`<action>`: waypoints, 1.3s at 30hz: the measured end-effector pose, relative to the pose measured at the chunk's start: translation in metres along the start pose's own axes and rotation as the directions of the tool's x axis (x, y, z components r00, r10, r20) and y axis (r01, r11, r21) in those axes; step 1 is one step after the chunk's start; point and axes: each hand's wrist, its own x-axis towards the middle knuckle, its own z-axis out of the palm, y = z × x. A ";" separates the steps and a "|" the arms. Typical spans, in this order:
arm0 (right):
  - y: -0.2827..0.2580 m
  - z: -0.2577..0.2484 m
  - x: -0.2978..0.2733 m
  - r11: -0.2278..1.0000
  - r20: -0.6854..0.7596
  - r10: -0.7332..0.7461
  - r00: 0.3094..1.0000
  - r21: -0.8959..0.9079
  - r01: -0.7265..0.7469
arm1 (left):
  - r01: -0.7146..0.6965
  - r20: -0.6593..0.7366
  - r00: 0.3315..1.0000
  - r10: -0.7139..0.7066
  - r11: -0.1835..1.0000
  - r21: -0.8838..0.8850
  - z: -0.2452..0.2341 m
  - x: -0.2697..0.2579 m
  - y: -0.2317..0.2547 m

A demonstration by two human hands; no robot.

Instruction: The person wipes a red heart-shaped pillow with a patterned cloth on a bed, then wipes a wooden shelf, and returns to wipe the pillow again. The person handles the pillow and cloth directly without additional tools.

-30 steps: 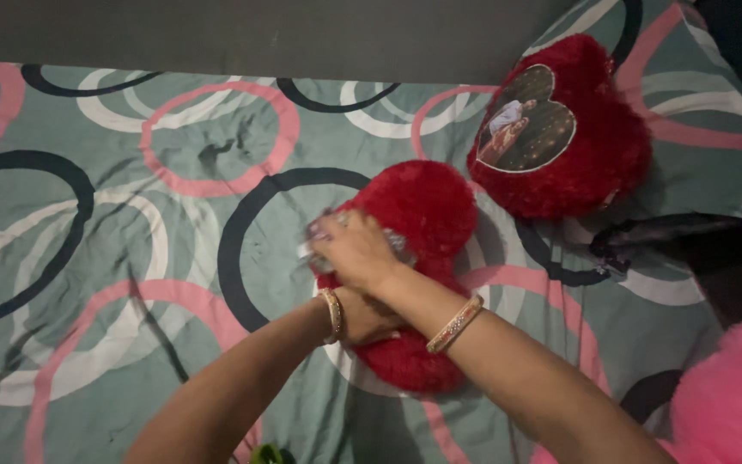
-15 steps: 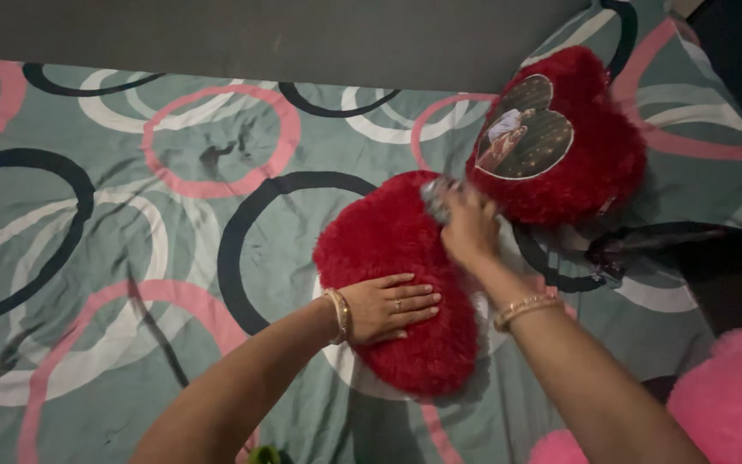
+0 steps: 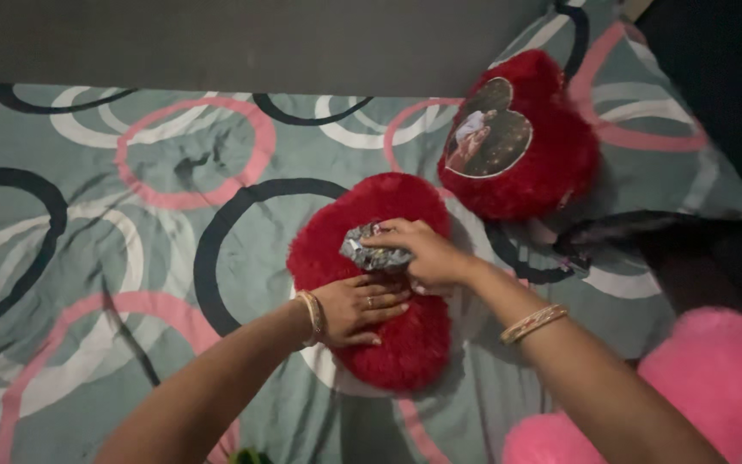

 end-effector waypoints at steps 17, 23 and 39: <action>0.099 0.017 -0.018 0.979 -0.103 0.049 0.993 0.204 -0.027 | -0.155 0.157 0.983 0.095 0.888 0.433 -0.004 0.027 0.001; 0.055 -0.038 -0.035 0.956 -0.451 0.237 0.860 -0.047 -0.288 | 0.082 -0.081 0.995 -0.051 0.894 0.441 -0.025 0.039 -0.019; 0.089 -0.093 -0.077 0.929 -0.926 -0.046 0.375 -0.178 -0.325 | 0.707 -0.706 0.499 -0.503 0.707 -0.004 -0.139 0.173 0.010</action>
